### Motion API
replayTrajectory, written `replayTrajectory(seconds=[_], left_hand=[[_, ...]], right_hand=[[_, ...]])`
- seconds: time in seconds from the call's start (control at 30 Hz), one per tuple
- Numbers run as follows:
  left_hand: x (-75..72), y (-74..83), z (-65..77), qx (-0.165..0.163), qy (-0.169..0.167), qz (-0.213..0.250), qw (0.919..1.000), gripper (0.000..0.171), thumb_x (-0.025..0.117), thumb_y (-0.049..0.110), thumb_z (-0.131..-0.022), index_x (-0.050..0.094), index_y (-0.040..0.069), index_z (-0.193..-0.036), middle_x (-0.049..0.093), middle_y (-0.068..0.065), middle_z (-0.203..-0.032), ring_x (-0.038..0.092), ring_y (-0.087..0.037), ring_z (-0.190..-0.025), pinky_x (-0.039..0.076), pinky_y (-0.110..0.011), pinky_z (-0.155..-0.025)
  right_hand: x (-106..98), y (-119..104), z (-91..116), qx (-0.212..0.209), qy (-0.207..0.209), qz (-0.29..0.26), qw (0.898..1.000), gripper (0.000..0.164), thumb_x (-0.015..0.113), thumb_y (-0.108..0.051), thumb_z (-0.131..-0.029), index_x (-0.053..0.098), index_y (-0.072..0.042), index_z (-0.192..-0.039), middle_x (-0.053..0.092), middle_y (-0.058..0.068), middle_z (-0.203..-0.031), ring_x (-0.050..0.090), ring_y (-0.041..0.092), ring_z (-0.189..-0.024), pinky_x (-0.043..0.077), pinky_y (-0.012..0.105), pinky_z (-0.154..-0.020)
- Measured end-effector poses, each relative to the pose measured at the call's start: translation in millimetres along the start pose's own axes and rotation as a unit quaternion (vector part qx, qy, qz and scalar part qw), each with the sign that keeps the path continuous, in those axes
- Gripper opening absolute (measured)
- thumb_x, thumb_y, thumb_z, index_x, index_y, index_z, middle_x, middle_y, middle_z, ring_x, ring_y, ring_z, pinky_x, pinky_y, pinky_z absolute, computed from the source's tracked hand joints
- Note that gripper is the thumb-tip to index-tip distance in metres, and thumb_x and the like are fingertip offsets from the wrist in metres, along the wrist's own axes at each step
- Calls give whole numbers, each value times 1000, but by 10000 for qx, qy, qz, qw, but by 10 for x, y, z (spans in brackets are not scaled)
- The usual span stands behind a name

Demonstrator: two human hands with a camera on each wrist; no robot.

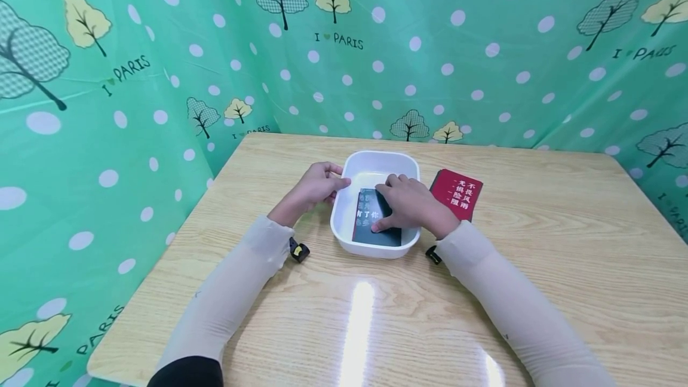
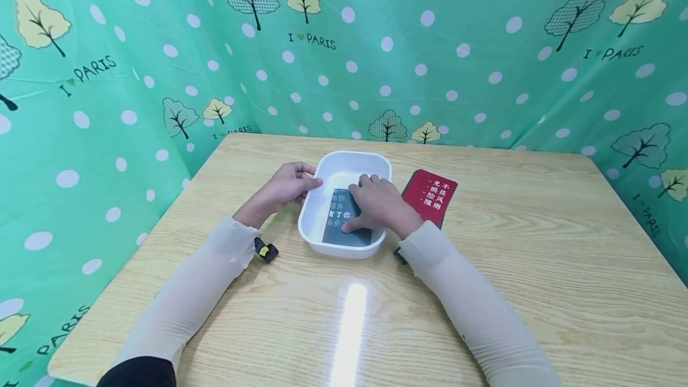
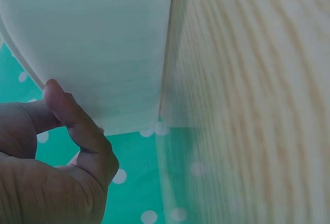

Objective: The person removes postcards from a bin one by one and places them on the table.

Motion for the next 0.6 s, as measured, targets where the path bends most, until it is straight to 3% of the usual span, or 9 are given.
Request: replayTrajectory(seconds=[0.37, 0.6], left_hand=[[8, 20, 18, 10, 8, 7, 10000, 34, 68, 15, -92, 51, 4, -119, 62, -14, -92, 56, -16, -61, 51, -29, -52], [0, 21, 15, 16, 33, -8, 10000, 33, 68, 14, -92, 51, 4, -119, 61, -13, -90, 55, -16, -60, 51, -28, -51]], right_hand=[[-31, 8, -11, 14, 33, -240, 9997, 96, 75, -64, -72, 44, -8, -142, 54, 12, -123, 50, 27, -106, 45, 47, -95], [-137, 17, -8, -116, 392, -942, 9947, 73, 75, -45, -83, 46, -4, -137, 53, 12, -118, 53, 24, -101, 48, 43, -93]])
Point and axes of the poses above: each hand's wrist, its own z-axis away from the middle knuckle, its own x-axis out of the palm, y = z × x, the point moved 7 cm from there along -z, towards the middle knuckle
